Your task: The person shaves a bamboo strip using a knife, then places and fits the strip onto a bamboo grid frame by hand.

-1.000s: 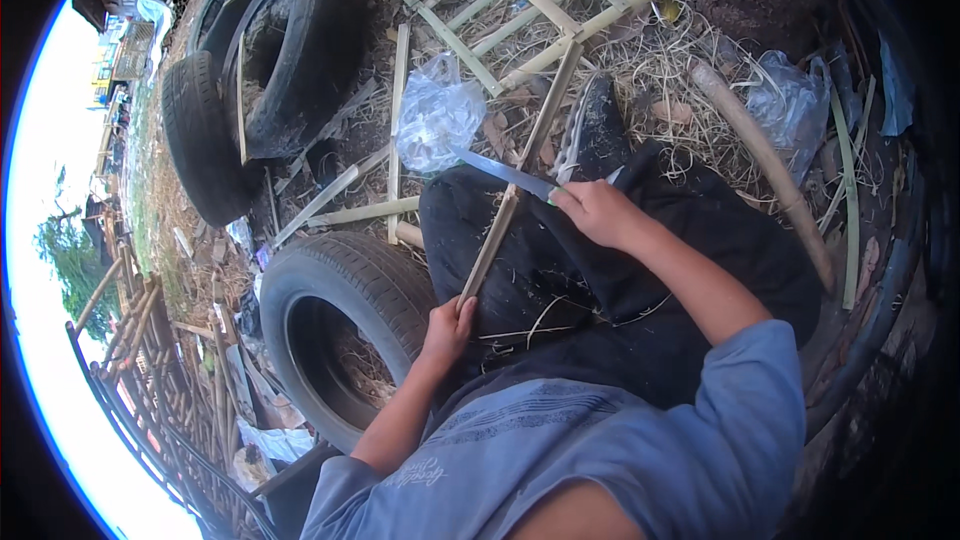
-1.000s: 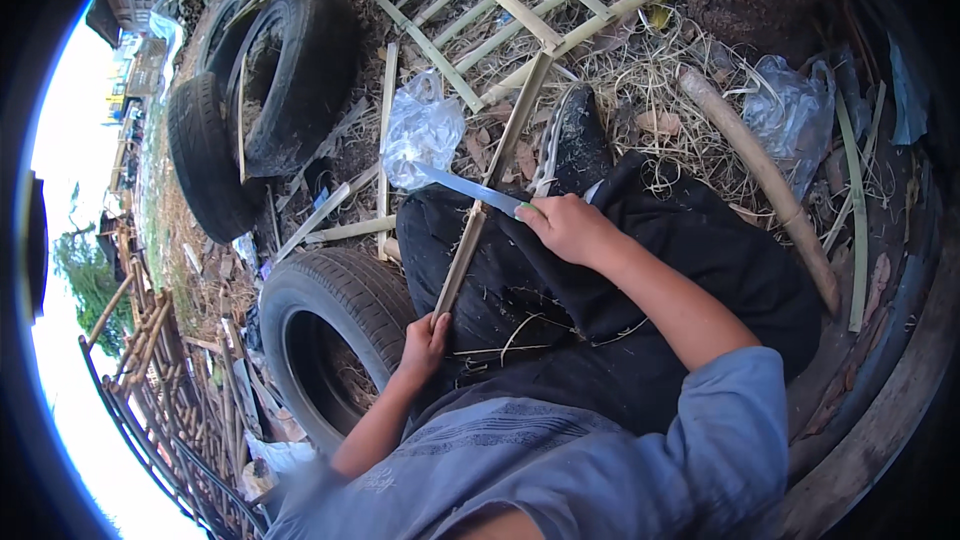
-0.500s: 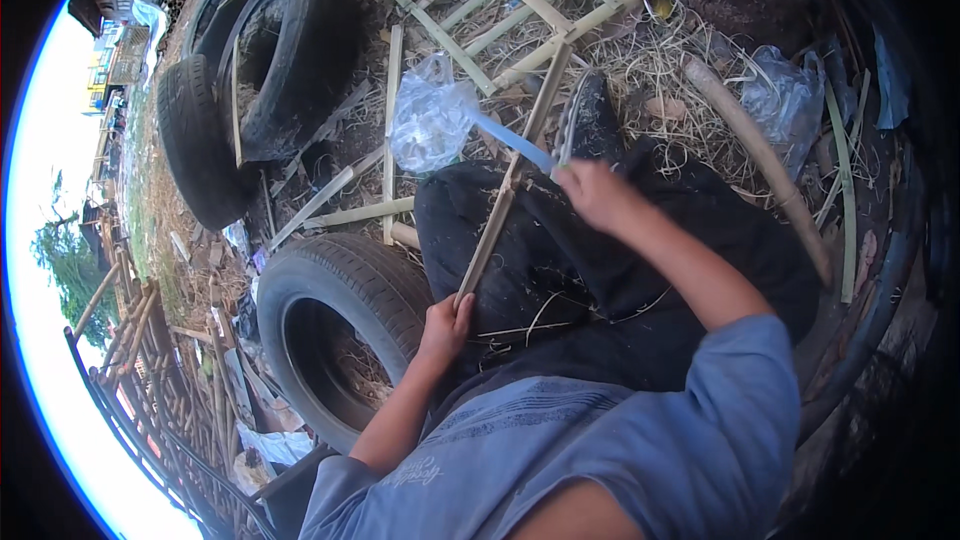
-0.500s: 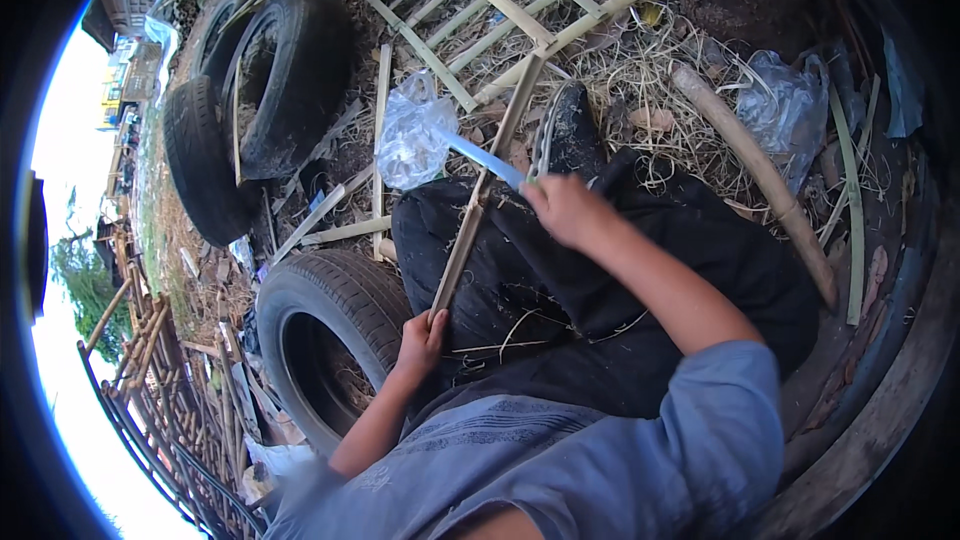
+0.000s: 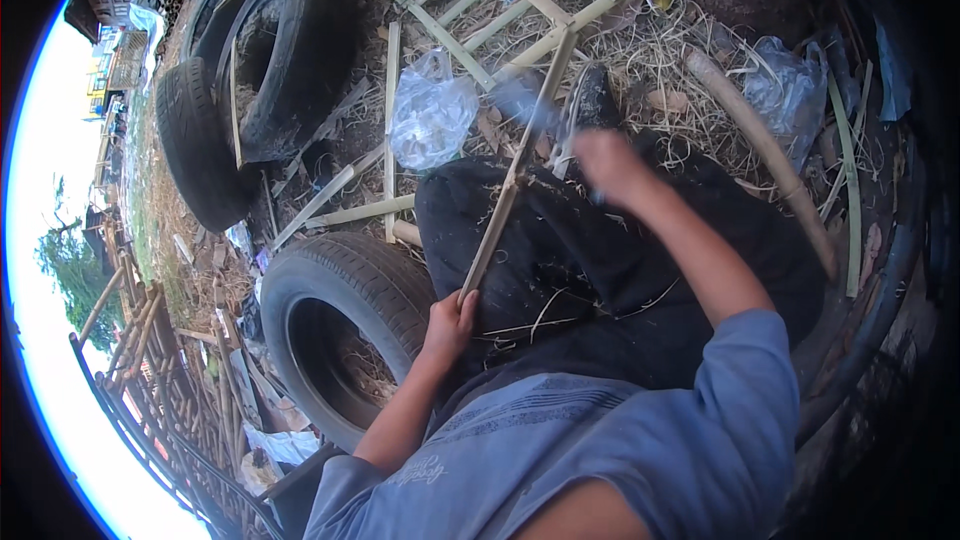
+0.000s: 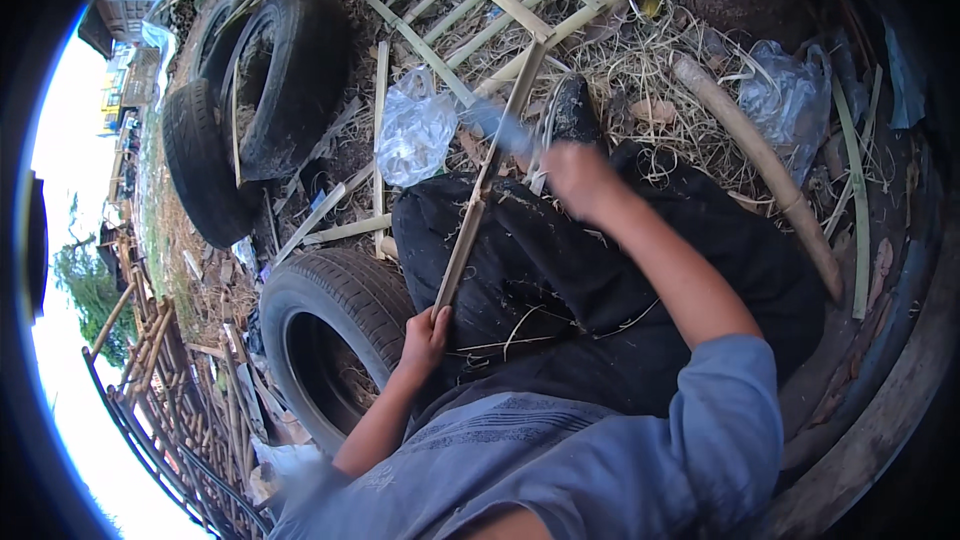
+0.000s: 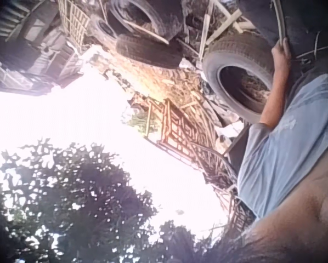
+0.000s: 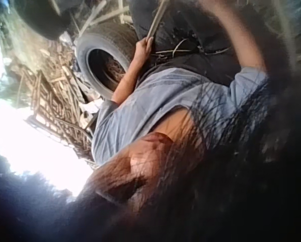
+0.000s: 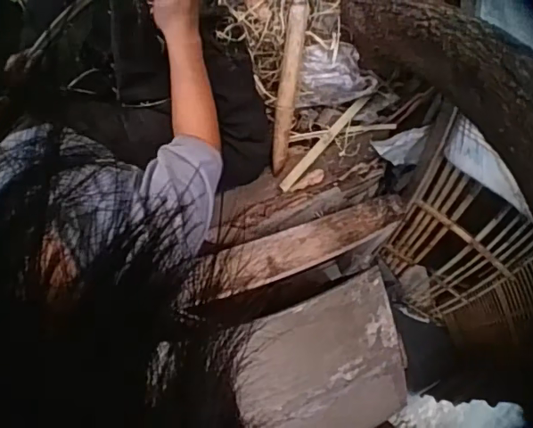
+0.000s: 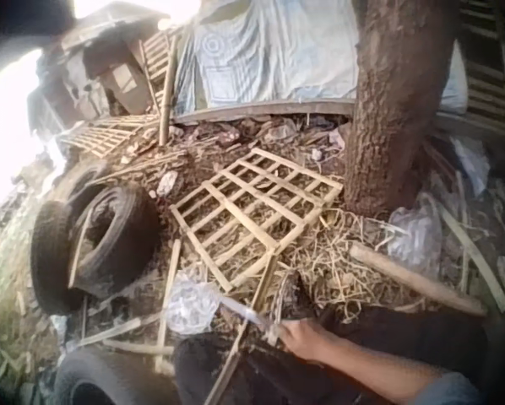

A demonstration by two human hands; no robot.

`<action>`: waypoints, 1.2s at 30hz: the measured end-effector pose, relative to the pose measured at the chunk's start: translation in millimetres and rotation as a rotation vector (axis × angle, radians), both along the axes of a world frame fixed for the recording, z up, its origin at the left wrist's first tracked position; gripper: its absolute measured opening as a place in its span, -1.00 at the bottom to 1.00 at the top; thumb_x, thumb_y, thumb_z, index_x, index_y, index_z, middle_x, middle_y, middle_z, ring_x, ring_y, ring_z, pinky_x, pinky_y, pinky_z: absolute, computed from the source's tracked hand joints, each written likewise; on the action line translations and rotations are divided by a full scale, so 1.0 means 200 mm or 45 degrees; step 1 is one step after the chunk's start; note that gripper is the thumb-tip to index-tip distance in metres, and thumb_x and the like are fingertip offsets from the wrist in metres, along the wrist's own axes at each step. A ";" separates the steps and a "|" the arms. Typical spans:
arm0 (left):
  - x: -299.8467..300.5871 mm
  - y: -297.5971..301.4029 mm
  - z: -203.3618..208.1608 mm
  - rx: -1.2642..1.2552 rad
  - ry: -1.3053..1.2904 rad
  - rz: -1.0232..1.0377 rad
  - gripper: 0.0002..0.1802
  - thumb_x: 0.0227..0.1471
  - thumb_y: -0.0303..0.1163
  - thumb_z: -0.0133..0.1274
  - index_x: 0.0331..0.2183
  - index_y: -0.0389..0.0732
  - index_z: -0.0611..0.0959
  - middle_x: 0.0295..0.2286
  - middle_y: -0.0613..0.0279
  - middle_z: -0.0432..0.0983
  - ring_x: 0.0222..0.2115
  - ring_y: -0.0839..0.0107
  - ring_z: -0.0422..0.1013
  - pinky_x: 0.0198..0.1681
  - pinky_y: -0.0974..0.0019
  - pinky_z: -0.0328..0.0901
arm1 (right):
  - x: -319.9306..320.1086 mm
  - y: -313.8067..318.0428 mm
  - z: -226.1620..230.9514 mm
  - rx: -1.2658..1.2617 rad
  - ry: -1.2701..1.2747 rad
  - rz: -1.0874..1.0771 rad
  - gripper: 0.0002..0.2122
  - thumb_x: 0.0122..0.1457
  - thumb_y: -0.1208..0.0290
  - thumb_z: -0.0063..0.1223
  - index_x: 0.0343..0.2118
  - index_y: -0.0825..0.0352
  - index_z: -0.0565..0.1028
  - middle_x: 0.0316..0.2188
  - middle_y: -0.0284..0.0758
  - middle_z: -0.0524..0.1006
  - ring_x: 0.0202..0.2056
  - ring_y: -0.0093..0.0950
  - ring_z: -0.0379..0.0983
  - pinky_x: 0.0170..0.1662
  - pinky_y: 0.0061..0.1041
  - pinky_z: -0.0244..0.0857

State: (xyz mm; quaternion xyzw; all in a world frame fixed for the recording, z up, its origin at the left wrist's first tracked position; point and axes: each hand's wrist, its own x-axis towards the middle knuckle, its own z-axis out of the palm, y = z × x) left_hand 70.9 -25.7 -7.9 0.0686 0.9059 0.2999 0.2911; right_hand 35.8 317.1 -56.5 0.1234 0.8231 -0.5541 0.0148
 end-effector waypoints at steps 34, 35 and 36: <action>0.03 -0.08 -0.04 0.078 0.032 0.026 -0.61 0.22 -0.26 -0.07 -0.49 -0.41 0.51 -0.73 0.26 0.23 -0.63 0.59 0.14 -0.57 0.31 0.16 | 0.07 -0.07 -0.04 -0.076 -0.018 0.420 -0.63 0.29 0.16 -0.17 -0.33 0.44 0.50 -0.49 0.02 0.51 -0.33 -0.05 0.50 -0.28 -0.27 0.32; 0.04 -0.06 -0.04 0.088 0.043 0.007 -0.60 0.23 -0.25 -0.08 -0.50 -0.40 0.50 -0.73 0.27 0.23 -0.63 0.59 0.14 -0.58 0.32 0.15 | 0.05 -0.01 0.01 -0.065 -0.081 0.443 -0.64 0.30 0.18 -0.18 -0.34 0.44 0.49 -0.53 -0.01 0.51 -0.39 -0.06 0.50 -0.30 -0.28 0.31; 0.01 -0.04 -0.04 0.066 0.078 -0.019 -0.63 0.20 -0.26 -0.05 -0.47 -0.41 0.53 -0.73 -0.04 0.32 -0.71 0.32 0.29 -0.55 0.20 0.23 | 0.01 0.04 -0.07 -0.211 -0.095 0.302 -0.64 0.30 0.18 -0.20 -0.36 0.44 0.48 -0.55 -0.02 0.50 -0.41 -0.06 0.49 -0.31 -0.28 0.31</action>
